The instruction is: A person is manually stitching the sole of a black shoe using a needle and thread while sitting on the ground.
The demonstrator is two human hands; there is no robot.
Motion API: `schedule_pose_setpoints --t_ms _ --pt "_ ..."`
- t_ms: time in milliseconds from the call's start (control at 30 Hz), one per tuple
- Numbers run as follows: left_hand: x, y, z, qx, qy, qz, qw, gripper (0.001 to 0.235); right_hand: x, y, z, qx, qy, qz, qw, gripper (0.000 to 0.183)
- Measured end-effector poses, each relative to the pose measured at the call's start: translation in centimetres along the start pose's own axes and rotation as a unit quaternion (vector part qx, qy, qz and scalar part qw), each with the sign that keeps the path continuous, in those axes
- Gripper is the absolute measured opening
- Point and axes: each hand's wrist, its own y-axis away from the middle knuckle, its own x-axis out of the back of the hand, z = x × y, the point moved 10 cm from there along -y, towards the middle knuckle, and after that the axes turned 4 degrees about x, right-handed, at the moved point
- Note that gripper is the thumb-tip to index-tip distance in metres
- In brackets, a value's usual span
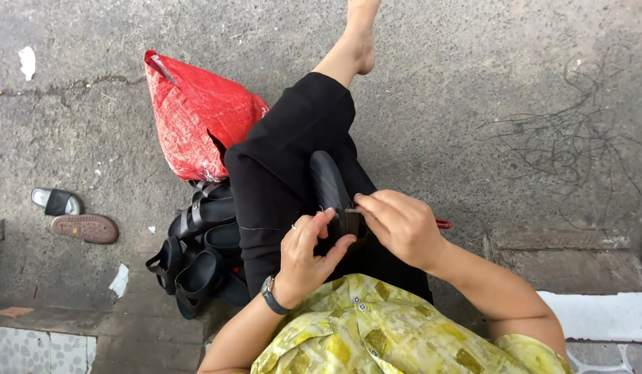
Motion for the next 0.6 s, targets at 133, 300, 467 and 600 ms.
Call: schedule_pose_setpoints --t_ms 133,300,467,600 --pt "0.1 0.0 -0.1 0.0 -0.016 0.005 1.0 0.052 -1.6 1.6 3.0 -0.13 -0.172 -0.031 0.976 0.003" --pt "0.8 -1.1 0.8 -0.001 -0.127 -0.017 0.992 0.054 -1.4 3.9 1.8 -0.087 -0.234 -0.002 0.968 0.006" --pt "1.2 -0.5 -0.1 0.026 -0.219 -0.101 0.97 0.044 -1.9 4.9 -1.4 -0.047 -0.213 0.002 0.976 0.008" --pt "2.3 -0.7 -1.7 0.129 -0.123 -0.178 0.968 0.027 -4.1 4.3 -2.1 -0.046 -0.341 0.026 0.938 0.011"
